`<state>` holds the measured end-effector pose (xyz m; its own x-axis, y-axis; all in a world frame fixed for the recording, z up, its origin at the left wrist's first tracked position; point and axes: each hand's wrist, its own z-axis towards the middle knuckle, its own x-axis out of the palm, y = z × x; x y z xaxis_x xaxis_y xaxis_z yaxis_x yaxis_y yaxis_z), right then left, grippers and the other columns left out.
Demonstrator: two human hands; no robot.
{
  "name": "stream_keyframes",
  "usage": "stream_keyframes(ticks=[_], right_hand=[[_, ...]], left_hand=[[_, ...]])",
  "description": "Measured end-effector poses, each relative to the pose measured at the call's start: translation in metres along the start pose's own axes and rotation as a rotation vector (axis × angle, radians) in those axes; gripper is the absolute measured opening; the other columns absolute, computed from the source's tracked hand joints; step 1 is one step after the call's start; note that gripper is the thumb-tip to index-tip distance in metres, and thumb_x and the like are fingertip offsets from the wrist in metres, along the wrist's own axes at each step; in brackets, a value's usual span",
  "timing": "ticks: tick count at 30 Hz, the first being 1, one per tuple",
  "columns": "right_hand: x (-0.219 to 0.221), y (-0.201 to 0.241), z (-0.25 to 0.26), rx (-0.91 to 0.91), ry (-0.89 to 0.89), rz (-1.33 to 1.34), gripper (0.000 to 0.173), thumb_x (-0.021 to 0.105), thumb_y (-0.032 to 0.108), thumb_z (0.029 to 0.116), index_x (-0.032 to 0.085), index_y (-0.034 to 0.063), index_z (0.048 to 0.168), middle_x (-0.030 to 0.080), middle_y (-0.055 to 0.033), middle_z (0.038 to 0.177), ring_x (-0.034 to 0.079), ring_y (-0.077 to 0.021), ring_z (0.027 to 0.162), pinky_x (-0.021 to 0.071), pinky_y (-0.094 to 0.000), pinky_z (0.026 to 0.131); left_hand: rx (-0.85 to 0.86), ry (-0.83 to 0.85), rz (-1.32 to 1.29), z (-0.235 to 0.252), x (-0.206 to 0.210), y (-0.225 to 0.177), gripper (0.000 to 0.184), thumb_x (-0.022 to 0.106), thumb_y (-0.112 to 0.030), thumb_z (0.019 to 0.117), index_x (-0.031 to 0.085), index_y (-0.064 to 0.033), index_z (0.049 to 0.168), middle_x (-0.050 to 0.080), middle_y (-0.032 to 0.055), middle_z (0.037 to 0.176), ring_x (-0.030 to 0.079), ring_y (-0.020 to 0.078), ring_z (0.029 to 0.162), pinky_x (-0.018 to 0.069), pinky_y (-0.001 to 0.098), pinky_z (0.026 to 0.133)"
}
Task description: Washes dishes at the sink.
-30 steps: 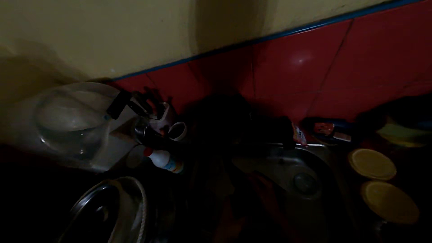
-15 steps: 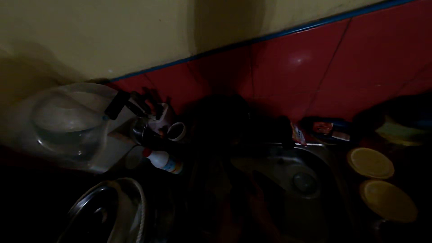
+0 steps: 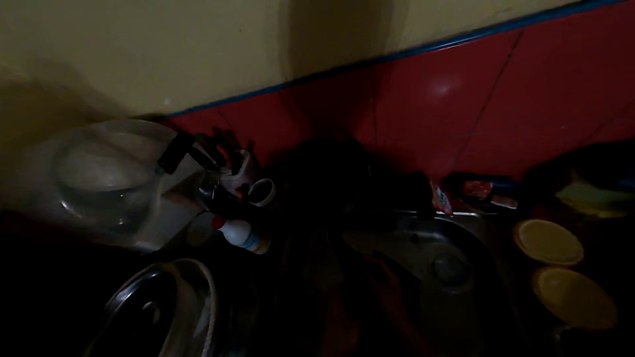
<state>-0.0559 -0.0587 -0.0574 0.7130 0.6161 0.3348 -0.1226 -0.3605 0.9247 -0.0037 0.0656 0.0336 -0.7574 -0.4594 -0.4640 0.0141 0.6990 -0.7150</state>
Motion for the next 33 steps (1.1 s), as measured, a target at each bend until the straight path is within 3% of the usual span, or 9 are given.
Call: stream_keyframes(ticks=[3,7,14,20,22,25,28,31,33], right_hand=[[-0.002,0.001,-0.001,-0.004,0.053,0.016,0.031,0.071,0.012,0.0943,0.065,0.004,0.124,0.07,-0.0077,0.115,0.068,-0.0162,0.101,0.0596,-0.0307,0.084],[-0.012,0.001,-0.004,-0.045,0.222,-0.076,0.063,0.079,0.015,0.0853,0.055,0.0087,0.143,0.049,-0.0114,0.15,0.057,-0.0182,0.129,0.0556,-0.0324,0.101],[-0.007,-0.001,-0.002,0.049,0.075,-0.02,0.042,0.077,0.015,0.0883,0.065,0.008,0.128,0.063,-0.0097,0.129,0.065,-0.0178,0.111,0.0593,-0.0327,0.089],[-0.016,-0.005,-0.005,-0.005,0.178,-0.052,0.062,0.082,0.015,0.0821,0.058,0.0101,0.139,0.053,-0.0109,0.144,0.058,-0.0187,0.126,0.0567,-0.0332,0.098],[-0.013,-0.002,-0.005,0.02,0.121,-0.056,0.056,0.082,0.018,0.0832,0.061,0.0098,0.135,0.057,-0.0112,0.138,0.061,-0.0184,0.12,0.0589,-0.0325,0.093],[-0.006,-0.003,-0.001,0.05,0.005,-0.06,0.035,0.077,0.022,0.0895,0.067,0.0065,0.12,0.069,-0.0081,0.113,0.067,-0.0159,0.1,0.0584,-0.0311,0.084],[0.001,-0.003,0.003,0.062,-0.088,-0.074,0.02,0.062,0.02,0.1004,0.066,0.0011,0.107,0.066,-0.0058,0.095,0.064,-0.0109,0.085,0.0553,-0.0275,0.076],[0.009,0.005,-0.002,0.142,-0.101,-0.083,0.027,0.055,0.021,0.1044,0.056,-0.0007,0.121,0.063,-0.0102,0.105,0.063,-0.0124,0.09,0.0559,-0.0287,0.077],[0.018,0.018,-0.017,0.174,-0.098,-0.144,0.057,0.065,0.022,0.0989,0.04,0.001,0.146,0.058,-0.0156,0.129,0.062,-0.0163,0.109,0.0554,-0.0329,0.09]], left_hand=[[-0.023,0.004,-0.01,0.0,0.0,0.002,0.072,0.075,-0.014,0.0887,0.038,0.0029,0.148,0.063,0.0215,0.124,0.066,0.0263,0.109,0.0565,0.0422,0.094],[-0.055,-0.007,0.004,0.001,-0.008,-0.002,0.073,0.076,-0.017,0.0871,0.04,0.0017,0.147,0.063,0.0224,0.126,0.065,0.0285,0.112,0.0553,0.0451,0.095],[-0.002,-0.01,-0.023,0.002,-0.003,0.006,0.07,0.076,-0.019,0.0875,0.042,0.0033,0.144,0.064,0.0204,0.121,0.066,0.0253,0.107,0.0567,0.0418,0.093],[-0.017,0.018,-0.008,0.001,-0.011,0.002,0.071,0.077,-0.017,0.085,0.043,0.0026,0.143,0.064,0.0205,0.119,0.066,0.0256,0.105,0.0566,0.0425,0.091],[-0.013,0.012,-0.012,0.003,-0.009,0.002,0.068,0.077,-0.016,0.0861,0.043,0.0027,0.143,0.064,0.0197,0.118,0.067,0.0243,0.103,0.0577,0.0406,0.089],[-0.037,0.011,0.071,-0.004,-0.004,-0.004,0.069,0.075,-0.016,0.0886,0.042,0.0044,0.145,0.062,0.0233,0.125,0.065,0.0295,0.112,0.0551,0.0447,0.096],[-0.001,0.025,0.177,-0.01,-0.001,-0.007,0.067,0.073,-0.014,0.09,0.04,0.0057,0.145,0.062,0.0251,0.126,0.064,0.0324,0.115,0.0539,0.046,0.098],[0.0,0.031,0.156,-0.01,-0.001,-0.005,0.07,0.073,-0.013,0.0904,0.037,0.0053,0.148,0.062,0.0251,0.125,0.065,0.0326,0.113,0.0544,0.0469,0.097],[0.04,0.006,0.11,-0.011,-0.002,-0.003,0.072,0.074,-0.012,0.0897,0.036,0.0065,0.148,0.062,0.0248,0.127,0.065,0.0305,0.114,0.0541,0.0452,0.098]])
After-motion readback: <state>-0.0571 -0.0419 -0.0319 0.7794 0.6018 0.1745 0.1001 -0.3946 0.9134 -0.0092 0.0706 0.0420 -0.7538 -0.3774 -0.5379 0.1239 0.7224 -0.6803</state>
